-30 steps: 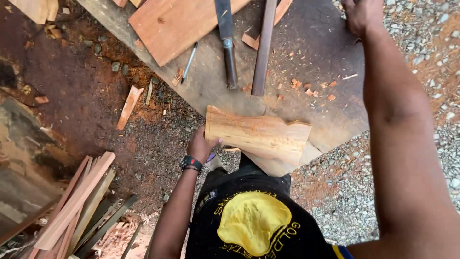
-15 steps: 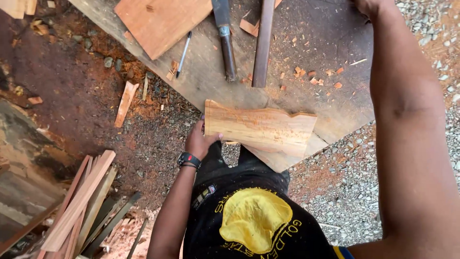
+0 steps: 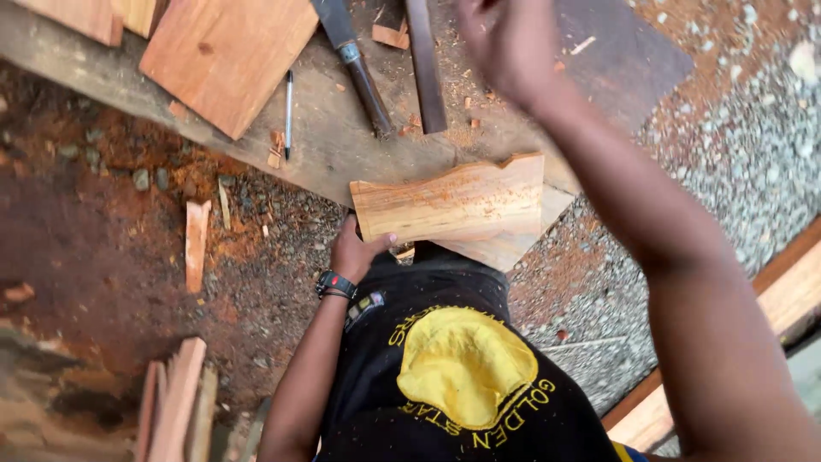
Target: Shaping and organizing wood planks using a hammer, chisel, and saw on a workbench.
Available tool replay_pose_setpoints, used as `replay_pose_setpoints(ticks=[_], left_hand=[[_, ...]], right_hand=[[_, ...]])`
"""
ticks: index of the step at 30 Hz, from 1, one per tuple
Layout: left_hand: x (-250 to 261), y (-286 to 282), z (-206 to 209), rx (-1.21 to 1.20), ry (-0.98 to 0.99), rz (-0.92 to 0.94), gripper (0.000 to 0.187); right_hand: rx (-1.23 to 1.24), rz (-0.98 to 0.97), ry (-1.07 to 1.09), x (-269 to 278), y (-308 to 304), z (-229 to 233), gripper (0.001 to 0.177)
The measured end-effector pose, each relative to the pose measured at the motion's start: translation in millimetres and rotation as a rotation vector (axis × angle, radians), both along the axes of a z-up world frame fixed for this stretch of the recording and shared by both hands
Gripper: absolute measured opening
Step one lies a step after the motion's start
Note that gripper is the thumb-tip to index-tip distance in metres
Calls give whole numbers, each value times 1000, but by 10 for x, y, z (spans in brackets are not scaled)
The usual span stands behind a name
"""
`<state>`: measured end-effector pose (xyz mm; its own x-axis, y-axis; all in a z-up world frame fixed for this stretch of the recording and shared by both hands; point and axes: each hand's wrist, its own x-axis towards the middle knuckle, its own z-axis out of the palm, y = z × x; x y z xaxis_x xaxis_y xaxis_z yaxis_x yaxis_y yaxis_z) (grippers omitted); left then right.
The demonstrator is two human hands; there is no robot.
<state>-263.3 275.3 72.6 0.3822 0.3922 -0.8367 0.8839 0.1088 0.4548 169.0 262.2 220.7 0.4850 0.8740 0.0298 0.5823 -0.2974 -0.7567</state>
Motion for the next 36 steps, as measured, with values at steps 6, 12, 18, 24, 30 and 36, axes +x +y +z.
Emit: replay_pose_setpoints(ticks=[6,12,18,24,30,36], left_hand=[[-208,295,-805,77,-139,-85,60],[-306,438,-939,-204,-353,-219,37],[-311,525,-898,-261,-341,-365,68],[-426,851,-996,-339,-308,-254,72],[-389,1003,-489,323,-97,-594,52],[97,401,307,734,-518,-909,113]], right_hand=[[-270,-179,-49,-1304,279,-928,69],[-650,-234,-102,-1584,563,-1346,93],[-584,-299,-65,-1726,593,-1933,60],[-286,-343,235,-1877,21,-630,52],[-74,-470,176,-1791,-1899,814,56],[-378,-699,127,-1901,-3305,1314,62]])
